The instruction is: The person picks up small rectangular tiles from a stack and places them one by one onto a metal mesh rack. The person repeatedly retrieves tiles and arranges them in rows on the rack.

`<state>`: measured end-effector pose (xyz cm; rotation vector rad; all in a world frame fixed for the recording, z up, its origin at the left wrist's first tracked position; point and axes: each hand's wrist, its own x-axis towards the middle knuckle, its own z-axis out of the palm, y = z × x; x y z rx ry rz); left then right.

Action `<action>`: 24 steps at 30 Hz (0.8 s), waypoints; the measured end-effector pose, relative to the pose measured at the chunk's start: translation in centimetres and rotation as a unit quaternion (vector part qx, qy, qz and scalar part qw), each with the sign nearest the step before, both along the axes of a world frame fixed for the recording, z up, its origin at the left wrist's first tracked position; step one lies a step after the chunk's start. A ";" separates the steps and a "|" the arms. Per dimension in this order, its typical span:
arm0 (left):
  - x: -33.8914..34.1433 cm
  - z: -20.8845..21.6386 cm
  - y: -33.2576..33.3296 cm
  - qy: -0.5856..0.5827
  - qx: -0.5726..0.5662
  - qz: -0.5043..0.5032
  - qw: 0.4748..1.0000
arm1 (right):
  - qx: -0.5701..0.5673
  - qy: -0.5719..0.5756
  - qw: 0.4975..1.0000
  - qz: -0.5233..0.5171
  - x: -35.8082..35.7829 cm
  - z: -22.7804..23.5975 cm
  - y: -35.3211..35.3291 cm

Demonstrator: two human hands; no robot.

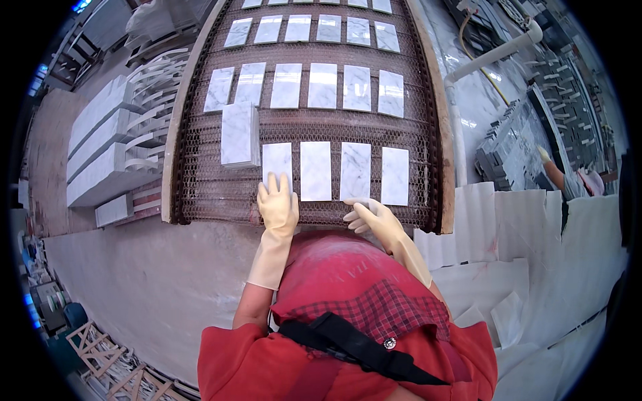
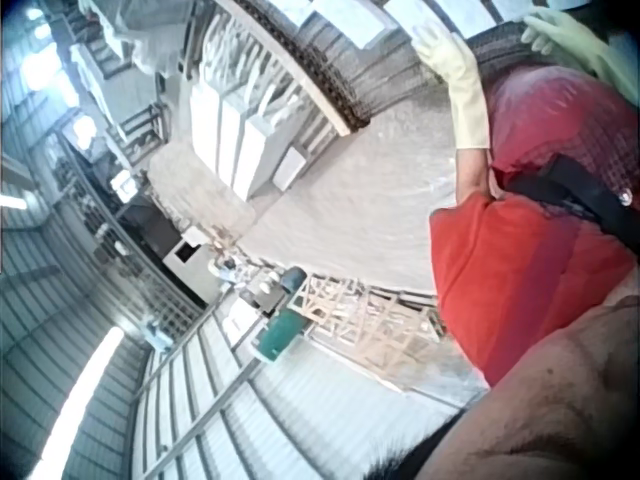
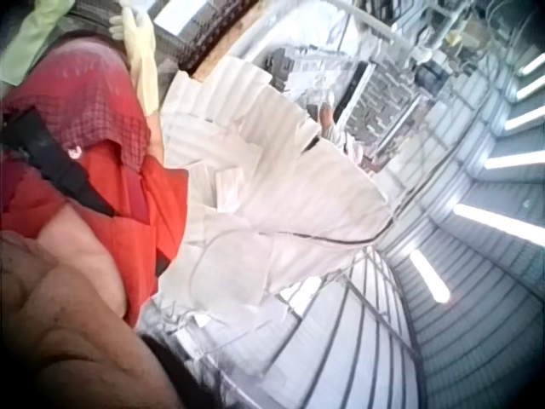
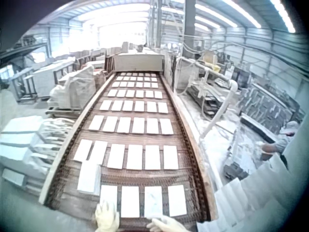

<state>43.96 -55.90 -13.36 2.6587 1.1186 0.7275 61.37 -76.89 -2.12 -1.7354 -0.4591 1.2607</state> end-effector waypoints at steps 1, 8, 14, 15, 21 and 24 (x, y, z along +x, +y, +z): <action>-0.1 -0.1 0.0 -0.012 -0.005 -0.008 1.000 | -0.002 0.001 1.000 0.002 0.0 -0.1 0.0; -0.2 -0.1 0.3 -0.012 -0.001 -0.018 1.000 | -0.002 -0.005 1.000 0.017 -0.2 -0.2 0.6; -0.2 0.7 0.3 -0.005 -0.005 -0.017 1.000 | -0.013 -0.007 0.999 0.033 -0.2 -0.2 1.0; -0.2 0.8 0.3 0.006 -0.011 -0.011 1.000 | -0.013 -0.005 0.999 0.036 -0.3 -0.3 0.9; -0.4 7.3 3.7 -0.085 0.074 0.028 0.993 | -0.010 -0.006 1.000 0.024 -0.1 -0.5 0.3; 0.2 9.2 9.0 -0.065 0.095 0.115 0.987 | -0.012 -0.003 1.000 0.020 -0.3 -0.7 0.5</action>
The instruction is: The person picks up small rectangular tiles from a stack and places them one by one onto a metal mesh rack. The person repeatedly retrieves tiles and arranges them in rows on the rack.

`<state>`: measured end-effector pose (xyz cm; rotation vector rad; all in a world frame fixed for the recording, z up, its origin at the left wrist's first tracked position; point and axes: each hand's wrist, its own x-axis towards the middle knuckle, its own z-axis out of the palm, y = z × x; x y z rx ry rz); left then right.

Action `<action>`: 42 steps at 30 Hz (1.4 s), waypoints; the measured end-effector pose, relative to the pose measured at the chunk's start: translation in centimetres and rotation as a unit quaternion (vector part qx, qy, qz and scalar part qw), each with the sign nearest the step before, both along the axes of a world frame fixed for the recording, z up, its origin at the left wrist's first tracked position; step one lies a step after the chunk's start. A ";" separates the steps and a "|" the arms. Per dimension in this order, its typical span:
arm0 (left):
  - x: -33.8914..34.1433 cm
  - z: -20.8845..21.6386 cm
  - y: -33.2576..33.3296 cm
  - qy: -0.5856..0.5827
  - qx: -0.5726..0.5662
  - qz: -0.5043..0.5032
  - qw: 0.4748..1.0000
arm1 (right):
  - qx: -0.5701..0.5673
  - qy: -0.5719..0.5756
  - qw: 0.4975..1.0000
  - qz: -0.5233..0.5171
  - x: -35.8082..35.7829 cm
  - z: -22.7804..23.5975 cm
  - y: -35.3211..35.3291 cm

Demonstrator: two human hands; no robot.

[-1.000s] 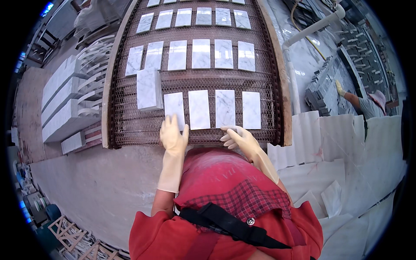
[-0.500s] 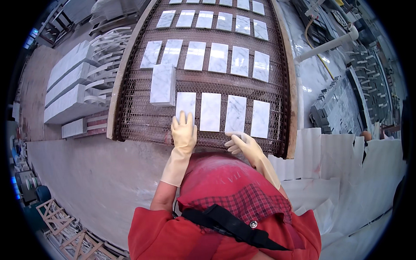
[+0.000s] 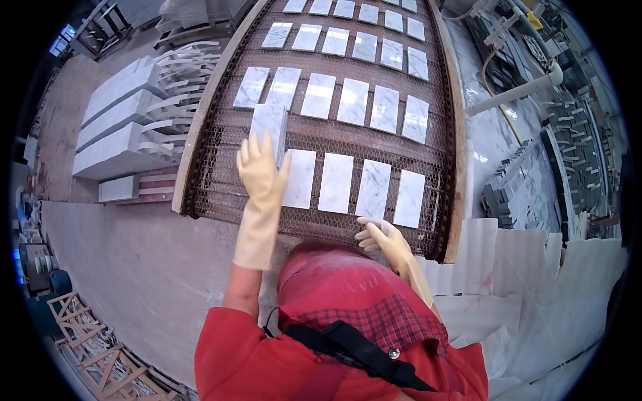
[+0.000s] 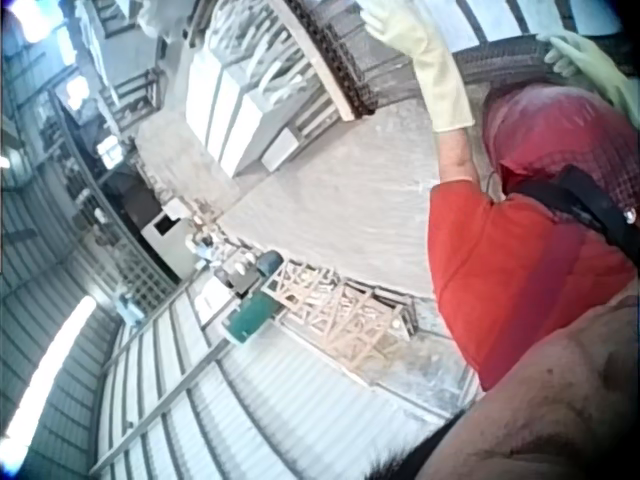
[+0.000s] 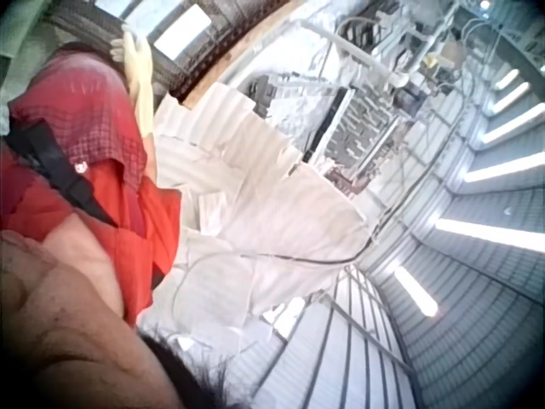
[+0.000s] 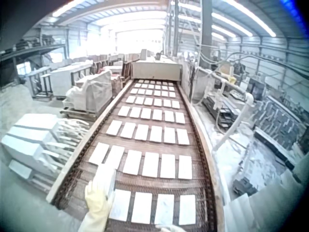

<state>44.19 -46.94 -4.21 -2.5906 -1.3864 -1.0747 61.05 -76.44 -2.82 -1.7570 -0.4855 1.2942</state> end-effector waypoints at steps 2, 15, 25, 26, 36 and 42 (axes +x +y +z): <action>1.5 1.1 3.6 0.066 -0.081 0.059 0.993 | 0.002 -0.008 1.000 -0.004 0.0 0.3 0.0; 5.0 3.4 6.1 0.065 -0.313 0.103 0.942 | 0.024 0.020 0.994 -0.107 -2.6 -1.8 -1.5; -2.6 2.7 8.5 -0.223 -0.362 -0.023 0.905 | 0.050 0.046 0.995 -0.077 -6.2 -3.1 -0.3; -3.5 3.5 7.3 -0.231 -0.359 -0.036 0.904 | 0.059 0.058 0.995 -0.062 -6.4 -2.8 0.1; -3.5 -0.5 -10.2 -0.037 -0.266 -0.310 0.912 | 0.194 0.147 0.966 -0.086 -10.3 -1.9 6.7; -2.5 -1.1 -11.8 0.033 -0.391 -0.395 0.831 | 0.148 0.153 0.946 -0.245 -9.5 -4.9 4.5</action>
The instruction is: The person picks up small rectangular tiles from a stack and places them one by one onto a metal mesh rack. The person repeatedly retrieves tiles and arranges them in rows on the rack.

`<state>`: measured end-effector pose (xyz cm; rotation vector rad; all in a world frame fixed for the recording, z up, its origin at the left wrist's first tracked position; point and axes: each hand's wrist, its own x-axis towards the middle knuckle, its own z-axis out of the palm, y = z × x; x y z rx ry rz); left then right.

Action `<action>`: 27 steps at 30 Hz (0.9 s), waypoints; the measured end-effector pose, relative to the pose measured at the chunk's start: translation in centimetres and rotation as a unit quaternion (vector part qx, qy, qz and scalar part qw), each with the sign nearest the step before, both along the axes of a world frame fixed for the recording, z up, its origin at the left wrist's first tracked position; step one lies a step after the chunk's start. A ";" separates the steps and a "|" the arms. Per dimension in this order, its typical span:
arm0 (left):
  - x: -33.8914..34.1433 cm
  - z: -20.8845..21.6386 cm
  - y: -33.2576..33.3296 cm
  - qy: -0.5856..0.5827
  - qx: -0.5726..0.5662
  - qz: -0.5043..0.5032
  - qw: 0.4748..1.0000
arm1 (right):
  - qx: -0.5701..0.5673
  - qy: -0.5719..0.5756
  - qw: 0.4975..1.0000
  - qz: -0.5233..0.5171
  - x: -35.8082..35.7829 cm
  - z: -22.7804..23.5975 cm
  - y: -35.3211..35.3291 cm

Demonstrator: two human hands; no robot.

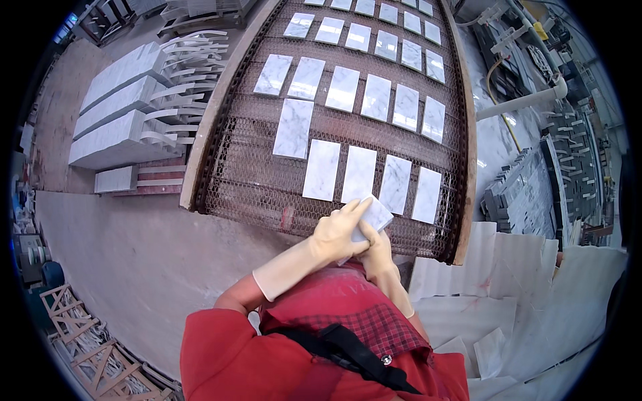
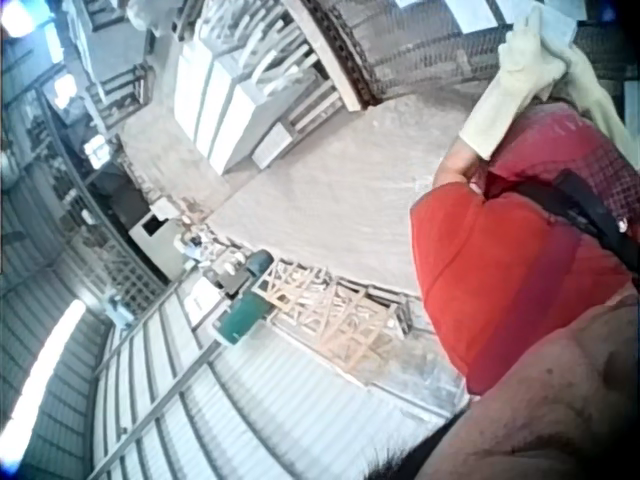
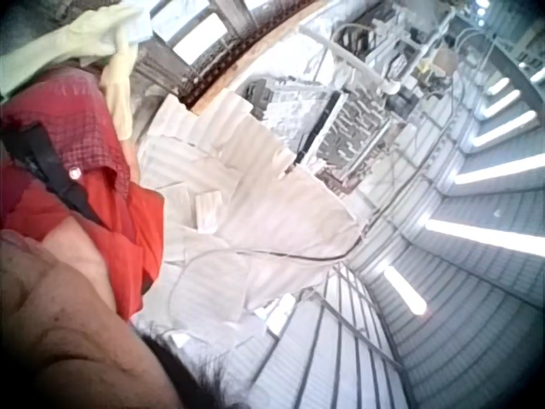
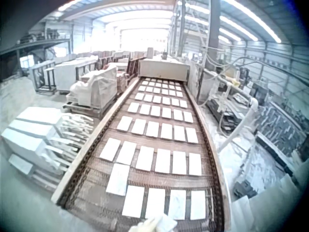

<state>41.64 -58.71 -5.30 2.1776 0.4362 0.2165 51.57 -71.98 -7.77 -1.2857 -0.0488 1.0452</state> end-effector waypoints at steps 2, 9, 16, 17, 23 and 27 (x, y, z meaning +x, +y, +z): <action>0.4 0.4 2.3 -0.043 0.016 0.007 0.999 | -0.036 -0.051 0.998 -0.025 0.9 -1.0 -1.2; 4.7 -0.6 17.3 0.060 0.226 0.365 0.901 | -0.326 -0.325 0.888 -0.014 2.6 1.4 -5.3; 8.5 0.6 18.8 0.218 0.163 0.397 0.877 | -0.435 -0.437 0.784 0.068 3.7 2.3 -5.0; 8.7 0.5 18.8 0.215 0.160 0.402 0.875 | -0.438 -0.452 0.773 0.078 3.9 1.7 -4.8; 8.1 0.2 19.5 0.174 0.138 0.406 0.887 | -0.404 -0.520 0.749 0.080 4.4 0.1 -3.2; 6.7 -2.9 21.7 0.022 0.085 0.410 0.908 | -0.409 -0.527 0.740 0.092 4.8 0.0 -2.7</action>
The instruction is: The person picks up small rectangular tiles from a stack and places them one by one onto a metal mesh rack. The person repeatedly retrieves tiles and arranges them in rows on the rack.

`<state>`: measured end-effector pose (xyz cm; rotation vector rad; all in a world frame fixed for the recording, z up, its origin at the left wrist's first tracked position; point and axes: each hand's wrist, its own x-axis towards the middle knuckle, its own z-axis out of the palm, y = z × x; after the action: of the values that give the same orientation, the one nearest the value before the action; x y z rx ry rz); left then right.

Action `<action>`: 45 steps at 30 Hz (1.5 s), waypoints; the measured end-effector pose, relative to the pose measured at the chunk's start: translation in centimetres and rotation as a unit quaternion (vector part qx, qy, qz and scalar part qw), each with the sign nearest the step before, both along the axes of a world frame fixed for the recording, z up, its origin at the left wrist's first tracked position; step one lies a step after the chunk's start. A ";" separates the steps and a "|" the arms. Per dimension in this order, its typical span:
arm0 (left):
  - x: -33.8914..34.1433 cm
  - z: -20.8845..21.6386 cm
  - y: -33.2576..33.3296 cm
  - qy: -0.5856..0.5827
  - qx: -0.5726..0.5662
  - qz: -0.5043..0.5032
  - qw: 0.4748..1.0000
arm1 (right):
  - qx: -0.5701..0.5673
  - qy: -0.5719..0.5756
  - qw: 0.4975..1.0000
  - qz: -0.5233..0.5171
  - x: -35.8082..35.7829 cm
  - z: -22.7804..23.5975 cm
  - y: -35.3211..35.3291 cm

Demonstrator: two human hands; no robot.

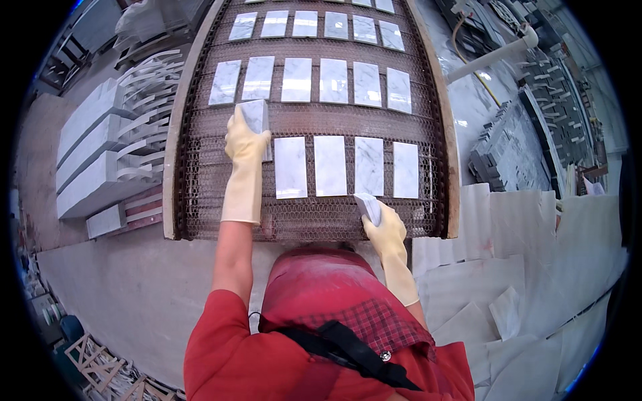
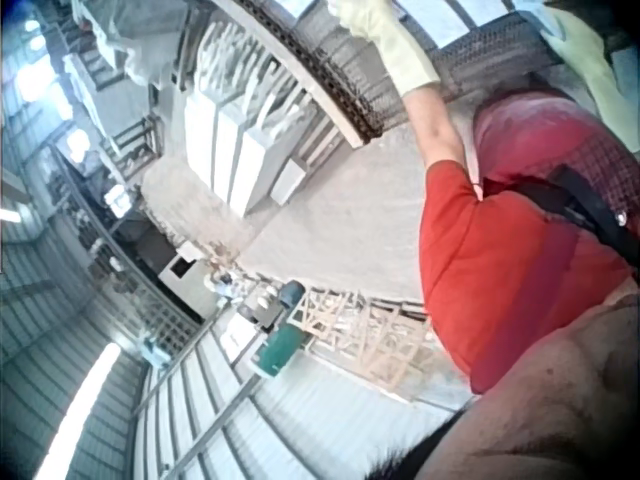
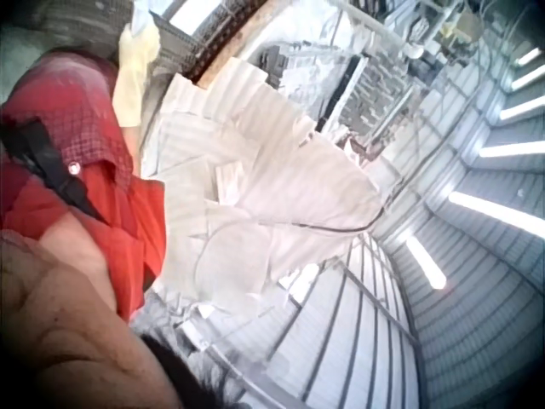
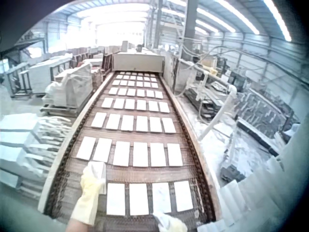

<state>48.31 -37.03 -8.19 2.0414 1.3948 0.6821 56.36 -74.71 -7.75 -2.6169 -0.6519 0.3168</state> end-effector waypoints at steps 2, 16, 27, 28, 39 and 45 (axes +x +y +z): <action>-1.5 -0.2 0.6 -0.122 -0.037 -0.014 0.992 | -0.020 0.013 1.000 0.009 0.0 0.0 0.0; -12.7 -3.1 -0.4 0.037 0.046 0.025 0.998 | -0.049 -0.009 0.997 0.058 0.4 -0.8 0.8; -11.1 -4.6 -1.2 0.161 0.050 0.028 0.985 | -0.037 -0.018 0.998 0.055 0.8 -1.6 0.7; -11.1 -4.2 -1.4 0.161 0.048 0.026 0.985 | -0.037 -0.020 0.998 0.054 0.6 -1.5 0.8; -15.6 -3.8 -4.6 -0.027 0.082 0.013 0.996 | -0.052 -0.042 0.997 0.044 0.2 -1.9 1.4; -18.9 -6.2 -13.5 0.025 0.084 -0.069 0.994 | -0.053 -0.058 0.996 0.045 0.2 -2.3 1.5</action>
<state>29.45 -50.49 -14.39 2.2770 1.2459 0.7126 56.55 -73.20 -10.05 -2.7274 -0.8155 0.2330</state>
